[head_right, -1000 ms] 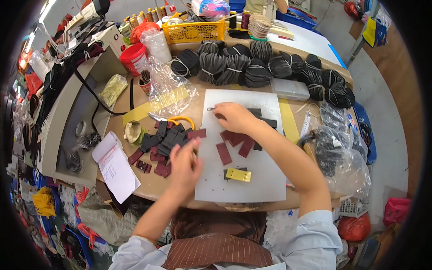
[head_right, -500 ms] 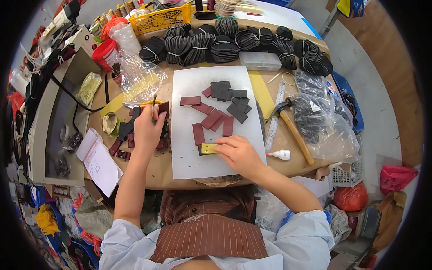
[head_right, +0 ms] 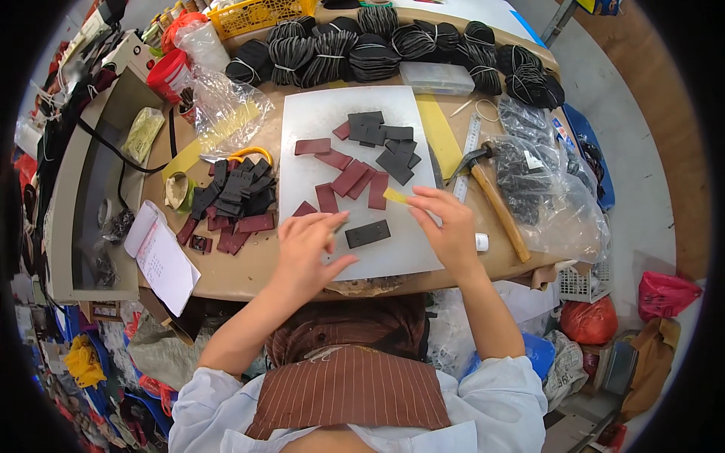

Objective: The person repeatedly places small rectangular leather pieces onto a yellow metal template, inserts a nail, and hammers it through the template into the leather. They then remove the nail and set the finished piece aside. This process is repeated with multiple pieces of black and maroon leather.

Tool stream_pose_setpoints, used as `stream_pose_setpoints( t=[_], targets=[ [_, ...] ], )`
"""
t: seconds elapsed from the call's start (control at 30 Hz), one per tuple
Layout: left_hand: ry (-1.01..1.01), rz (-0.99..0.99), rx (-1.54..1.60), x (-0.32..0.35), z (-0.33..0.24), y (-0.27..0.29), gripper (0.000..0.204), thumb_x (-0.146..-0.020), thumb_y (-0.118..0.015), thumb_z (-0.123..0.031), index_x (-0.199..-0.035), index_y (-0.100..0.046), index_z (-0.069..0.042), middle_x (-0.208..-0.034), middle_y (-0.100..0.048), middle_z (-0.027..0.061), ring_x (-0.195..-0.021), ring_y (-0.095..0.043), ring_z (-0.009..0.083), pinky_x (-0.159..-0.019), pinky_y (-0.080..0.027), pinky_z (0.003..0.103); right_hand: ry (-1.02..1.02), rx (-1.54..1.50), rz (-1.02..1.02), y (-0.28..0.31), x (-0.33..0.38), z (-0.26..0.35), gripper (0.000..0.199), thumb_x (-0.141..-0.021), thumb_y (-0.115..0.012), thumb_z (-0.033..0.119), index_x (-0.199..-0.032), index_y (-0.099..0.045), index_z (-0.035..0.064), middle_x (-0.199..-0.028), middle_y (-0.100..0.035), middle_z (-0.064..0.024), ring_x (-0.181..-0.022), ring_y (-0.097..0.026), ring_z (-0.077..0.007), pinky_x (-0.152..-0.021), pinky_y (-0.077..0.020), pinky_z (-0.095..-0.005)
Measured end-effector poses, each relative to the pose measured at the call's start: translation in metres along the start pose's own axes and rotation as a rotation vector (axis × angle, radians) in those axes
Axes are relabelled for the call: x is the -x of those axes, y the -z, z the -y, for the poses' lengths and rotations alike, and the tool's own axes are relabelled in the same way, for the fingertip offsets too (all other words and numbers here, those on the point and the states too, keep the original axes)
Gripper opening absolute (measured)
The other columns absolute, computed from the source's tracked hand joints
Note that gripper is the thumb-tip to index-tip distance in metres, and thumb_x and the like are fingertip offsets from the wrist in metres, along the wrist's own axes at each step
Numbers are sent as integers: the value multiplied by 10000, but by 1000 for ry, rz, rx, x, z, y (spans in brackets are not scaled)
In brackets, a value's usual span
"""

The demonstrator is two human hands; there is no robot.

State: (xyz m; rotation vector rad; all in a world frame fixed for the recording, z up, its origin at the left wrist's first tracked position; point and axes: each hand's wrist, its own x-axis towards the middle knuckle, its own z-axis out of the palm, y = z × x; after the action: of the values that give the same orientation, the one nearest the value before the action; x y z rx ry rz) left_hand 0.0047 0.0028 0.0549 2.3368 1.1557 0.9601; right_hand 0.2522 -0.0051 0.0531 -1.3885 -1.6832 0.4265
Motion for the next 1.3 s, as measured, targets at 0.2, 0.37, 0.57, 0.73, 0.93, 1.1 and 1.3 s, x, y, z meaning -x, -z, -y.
stream_pose_setpoints(
  t=[0.2,0.37,0.57,0.73,0.93,1.1,1.3],
  targets=[
    [-11,81,5,6,8,-6,378,-632,-820,-120,-815,-490,-98,-914,-668,-17,-916,-582,195,-884,-338,389,59,66,44,5,2,0,282,-764,-718,40,-1043,-679,31,-1060,-679,-122,-1051,-611,-284,-919,-462,-365],
    [59,-51,-30,23,15,35,415,-630,-804,-85,-747,-406,-106,-985,-694,9,-836,-558,205,-875,-347,367,-29,151,34,1,-15,-12,253,-768,-724,85,-1009,-668,36,-1009,-670,-133,-986,-608,-308,-848,-479,-372],
    [327,-274,-332,15,63,79,400,-658,-802,-132,-778,-422,-96,-1137,-670,41,-934,-547,223,-900,-331,388,10,418,15,-26,-44,-18,232,-760,-721,98,-968,-642,33,-972,-644,-127,-909,-612,-324,-800,-483,-395],
    [200,-193,-315,15,39,48,451,-640,-824,-160,-760,-398,-73,-1054,-671,56,-804,-541,234,-767,-371,372,-110,271,19,-17,-41,-6,238,-754,-721,94,-970,-641,34,-990,-641,-123,-938,-602,-309,-817,-479,-387],
    [319,-197,-254,31,48,29,380,-694,-788,-116,-779,-422,-61,-886,-647,44,-753,-554,256,-787,-383,390,202,267,155,-12,-43,-7,264,-773,-695,54,-1034,-659,52,-1112,-652,-89,-1088,-561,-300,-950,-437,-392],
    [197,-151,48,30,16,30,373,-692,-779,-110,-764,-414,-86,-915,-685,67,-781,-580,273,-806,-400,398,385,204,349,-43,-83,-18,291,-775,-692,63,-1065,-668,77,-1158,-649,-68,-1146,-533,-308,-988,-421,-396],
    [79,76,104,36,-2,-2,316,-686,-799,-103,-925,-596,-70,-738,-537,15,-773,-557,214,-774,-413,347,340,184,561,-40,-93,-18,244,-760,-721,93,-1001,-690,79,-1058,-678,-51,-1149,-531,-285,-993,-409,-383]
  ],
)
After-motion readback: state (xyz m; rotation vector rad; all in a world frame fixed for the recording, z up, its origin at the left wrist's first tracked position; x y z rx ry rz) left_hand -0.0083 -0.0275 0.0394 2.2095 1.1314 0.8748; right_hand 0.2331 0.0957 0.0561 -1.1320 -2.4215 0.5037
